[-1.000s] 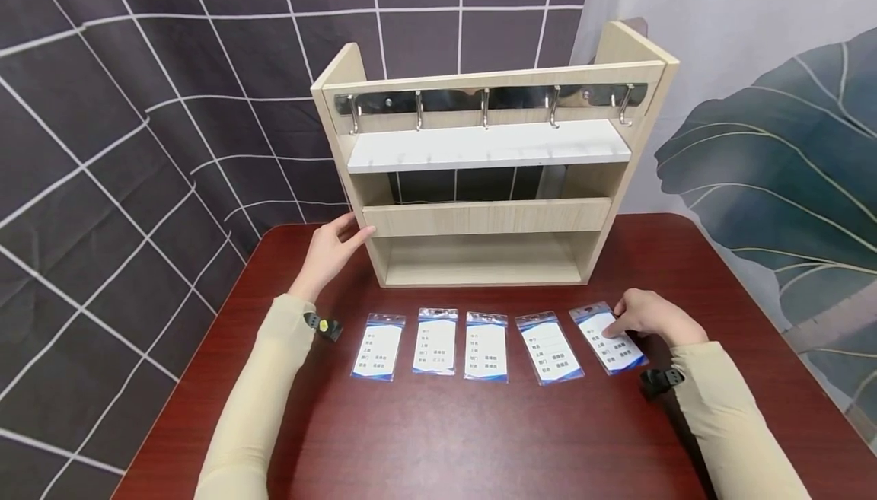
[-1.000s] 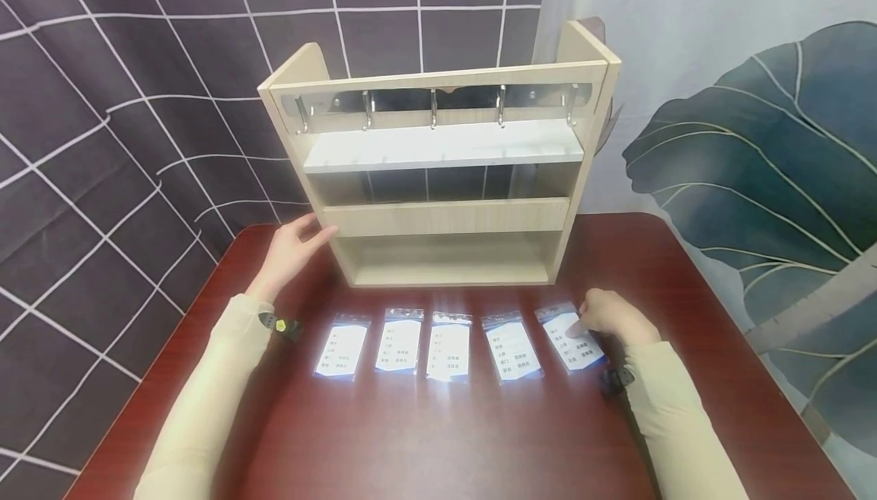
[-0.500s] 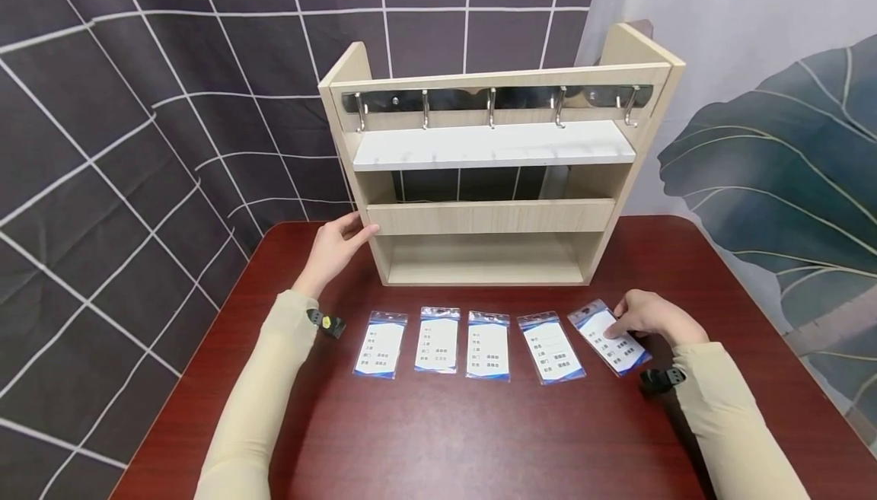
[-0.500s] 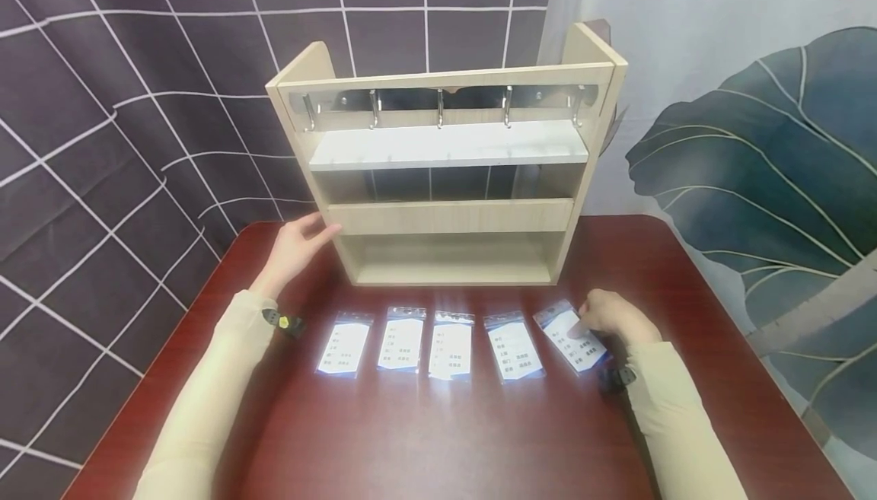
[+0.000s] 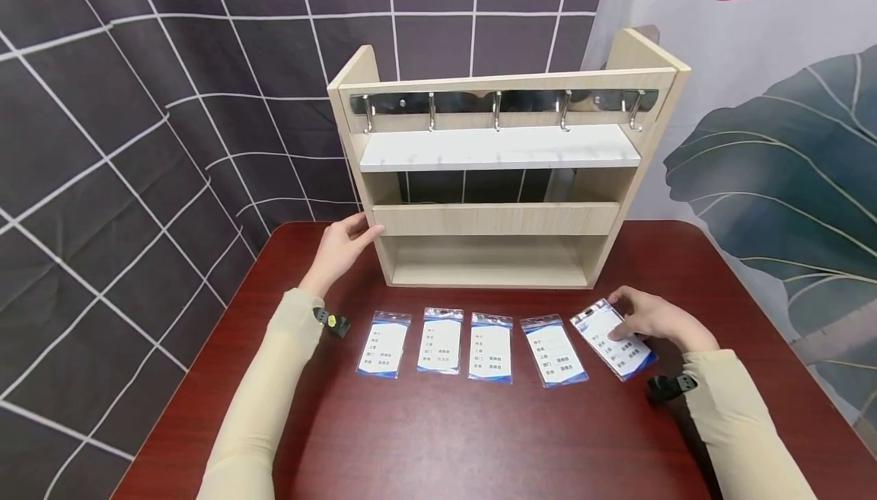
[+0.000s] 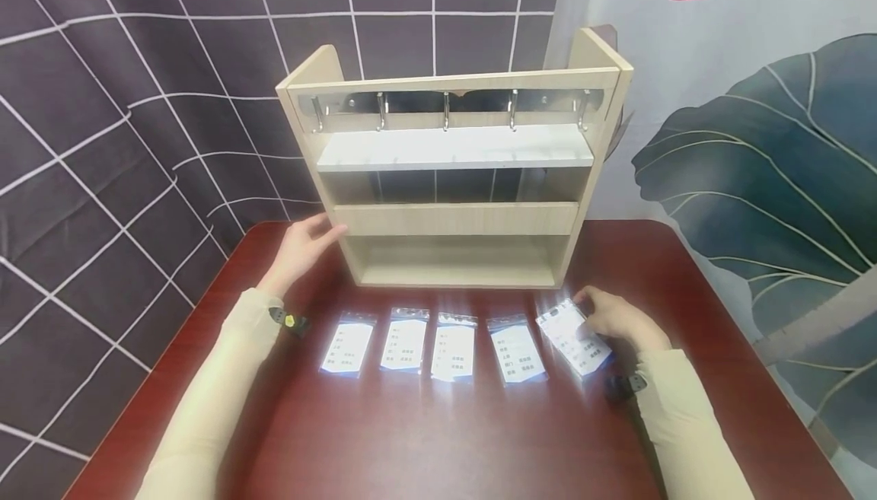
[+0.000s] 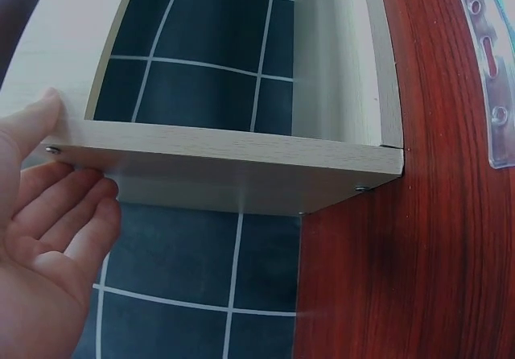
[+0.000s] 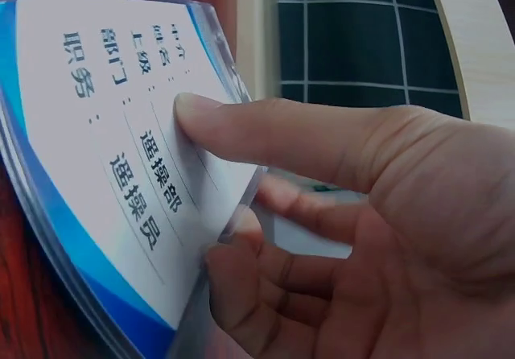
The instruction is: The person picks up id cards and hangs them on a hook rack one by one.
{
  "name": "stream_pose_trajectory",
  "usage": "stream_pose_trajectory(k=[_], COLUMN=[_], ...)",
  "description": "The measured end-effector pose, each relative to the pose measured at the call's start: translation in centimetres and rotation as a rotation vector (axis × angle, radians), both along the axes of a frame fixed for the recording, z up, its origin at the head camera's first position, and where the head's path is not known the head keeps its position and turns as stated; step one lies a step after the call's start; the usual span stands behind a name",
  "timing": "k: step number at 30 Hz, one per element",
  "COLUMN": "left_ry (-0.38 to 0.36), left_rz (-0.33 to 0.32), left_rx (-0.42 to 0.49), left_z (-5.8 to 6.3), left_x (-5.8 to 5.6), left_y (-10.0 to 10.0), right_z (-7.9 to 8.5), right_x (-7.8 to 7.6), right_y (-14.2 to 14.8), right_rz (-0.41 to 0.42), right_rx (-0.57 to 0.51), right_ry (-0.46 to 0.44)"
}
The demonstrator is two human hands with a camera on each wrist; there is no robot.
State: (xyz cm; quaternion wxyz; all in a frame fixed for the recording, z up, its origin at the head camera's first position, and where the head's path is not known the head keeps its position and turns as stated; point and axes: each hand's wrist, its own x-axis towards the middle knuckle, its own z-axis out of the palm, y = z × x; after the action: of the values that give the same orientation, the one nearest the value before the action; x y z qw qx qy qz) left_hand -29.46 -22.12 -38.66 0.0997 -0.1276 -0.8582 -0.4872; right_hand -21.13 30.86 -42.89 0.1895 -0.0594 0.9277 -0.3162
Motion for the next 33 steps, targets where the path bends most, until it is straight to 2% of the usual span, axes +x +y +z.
stream_pose_trajectory(k=[7, 13, 27, 33], left_ry=[-0.008, -0.002, 0.005, 0.005], left_rz=[0.005, 0.0, -0.005, -0.006], left_rx=[-0.018, -0.029, -0.022, -0.014], left_z=[0.0, 0.1, 0.0, 0.0], left_x=[0.1, 0.1, -0.1, -0.1], left_y=[0.1, 0.1, 0.0, 0.0], right_z=[-0.1, 0.1, 3.6, 5.0], right_x=[0.1, -0.2, -0.4, -0.8], right_y=[0.1, -0.1, -1.7, -2.7], right_rz=[0.048, 0.072, 0.044, 0.027], right_rx=[-0.102, -0.181, -0.251, -0.29], right_ry=[0.011, 0.074, 0.122, 0.18])
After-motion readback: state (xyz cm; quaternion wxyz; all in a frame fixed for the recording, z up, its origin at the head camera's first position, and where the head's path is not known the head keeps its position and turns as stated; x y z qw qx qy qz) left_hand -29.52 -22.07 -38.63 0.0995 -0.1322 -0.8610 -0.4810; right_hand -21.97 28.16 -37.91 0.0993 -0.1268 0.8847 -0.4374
